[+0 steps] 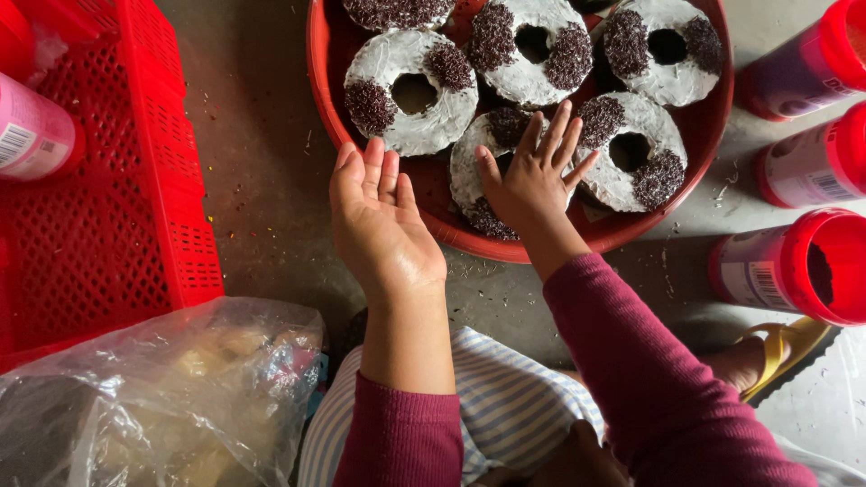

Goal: The person arranges ring-shaped donuts in a red tray, then grates a block of white cheese into a bowl and sprinkles the grated cheese onto the donuts by hand.

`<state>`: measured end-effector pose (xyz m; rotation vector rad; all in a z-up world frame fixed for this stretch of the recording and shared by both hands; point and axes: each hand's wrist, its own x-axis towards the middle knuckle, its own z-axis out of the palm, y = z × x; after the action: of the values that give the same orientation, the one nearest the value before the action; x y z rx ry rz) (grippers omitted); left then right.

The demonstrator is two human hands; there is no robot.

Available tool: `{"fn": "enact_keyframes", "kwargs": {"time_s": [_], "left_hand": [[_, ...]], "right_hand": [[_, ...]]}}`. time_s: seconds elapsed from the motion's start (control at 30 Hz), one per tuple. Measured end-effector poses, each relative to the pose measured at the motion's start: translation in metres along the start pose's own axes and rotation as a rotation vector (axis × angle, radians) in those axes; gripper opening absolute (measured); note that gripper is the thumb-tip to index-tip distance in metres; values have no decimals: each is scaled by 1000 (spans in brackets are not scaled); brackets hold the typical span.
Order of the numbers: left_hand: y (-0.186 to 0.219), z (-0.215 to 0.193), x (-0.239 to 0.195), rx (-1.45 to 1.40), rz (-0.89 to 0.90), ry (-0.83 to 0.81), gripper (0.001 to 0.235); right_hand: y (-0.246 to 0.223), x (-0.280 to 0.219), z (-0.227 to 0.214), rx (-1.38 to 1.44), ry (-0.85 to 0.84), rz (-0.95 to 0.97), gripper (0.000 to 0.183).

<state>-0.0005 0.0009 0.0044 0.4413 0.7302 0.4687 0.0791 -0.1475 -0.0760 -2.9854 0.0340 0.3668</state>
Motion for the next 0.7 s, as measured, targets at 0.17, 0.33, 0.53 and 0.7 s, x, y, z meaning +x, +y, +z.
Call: {"fn": "enact_keyframes", "kwargs": {"time_s": [0.17, 0.33, 0.53, 0.7], "left_hand": [[-1, -2, 0, 3, -4, -6, 60], [0, -2, 2, -6, 10, -11, 61], [-1, -2, 1, -6, 5, -2, 61], [2, -1, 0, -21, 7, 16, 61]], "right_hand": [[4, -3, 7, 47, 34, 9, 111], [8, -1, 2, 70, 32, -7, 108], [9, 4, -4, 59, -9, 4, 105], [-3, 3, -14, 65, -52, -46, 102]]}}
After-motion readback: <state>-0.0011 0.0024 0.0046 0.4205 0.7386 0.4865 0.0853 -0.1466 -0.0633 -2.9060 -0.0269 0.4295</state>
